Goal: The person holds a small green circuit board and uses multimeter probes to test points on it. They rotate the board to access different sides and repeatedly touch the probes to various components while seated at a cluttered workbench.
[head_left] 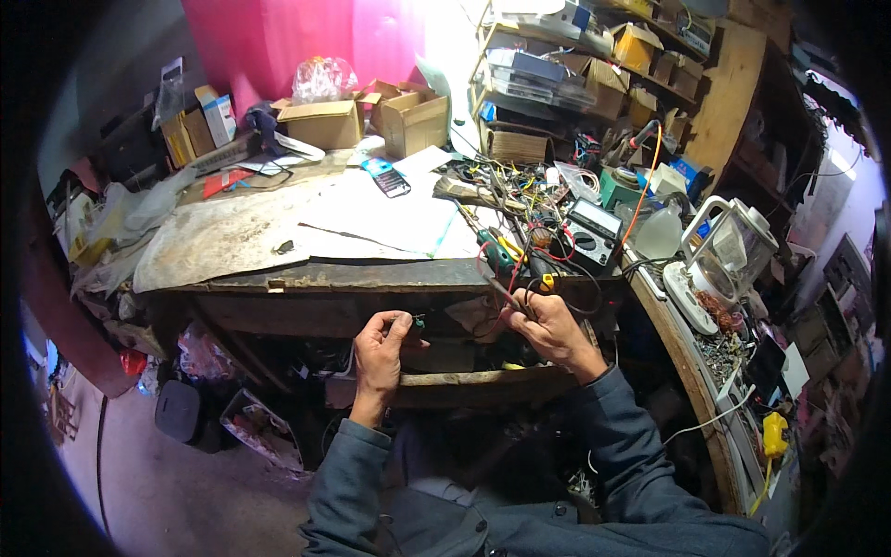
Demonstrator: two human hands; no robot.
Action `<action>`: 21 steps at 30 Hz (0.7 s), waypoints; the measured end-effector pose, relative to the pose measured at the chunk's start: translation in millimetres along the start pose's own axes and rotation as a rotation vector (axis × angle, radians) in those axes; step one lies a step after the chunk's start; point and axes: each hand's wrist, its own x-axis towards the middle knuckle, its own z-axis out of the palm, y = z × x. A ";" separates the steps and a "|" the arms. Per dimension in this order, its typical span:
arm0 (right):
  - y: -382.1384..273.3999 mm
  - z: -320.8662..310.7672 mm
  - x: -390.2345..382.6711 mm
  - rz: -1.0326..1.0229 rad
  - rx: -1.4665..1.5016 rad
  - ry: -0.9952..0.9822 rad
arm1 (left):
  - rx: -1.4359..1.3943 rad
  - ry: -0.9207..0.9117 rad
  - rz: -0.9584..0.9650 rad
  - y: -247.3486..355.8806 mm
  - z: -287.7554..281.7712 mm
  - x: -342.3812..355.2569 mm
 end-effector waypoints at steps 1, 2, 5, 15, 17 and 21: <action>1.7 -6.5 -1.7 -0.020 -0.075 -0.048 | -0.031 -0.001 -0.017 1.8 0.5 -0.6; -8.3 -18.6 -3.1 0.006 -0.344 -0.154 | -0.023 -0.008 -0.027 2.5 -0.4 -0.9; -10.1 -35.6 -18.1 -0.097 -0.574 -0.172 | -0.023 -0.033 -0.042 3.2 -1.3 -1.1; 59.1 -71.6 -42.8 0.143 -1.035 -0.244 | -0.006 0.006 0.048 -1.9 2.0 5.4; 54.2 -68.3 -45.4 0.119 -0.958 -0.228 | -0.023 0.009 -0.003 4.3 3.4 1.7; 53.6 -62.8 -50.0 0.126 -0.907 -0.263 | -0.044 0.018 -0.013 0.9 2.3 3.2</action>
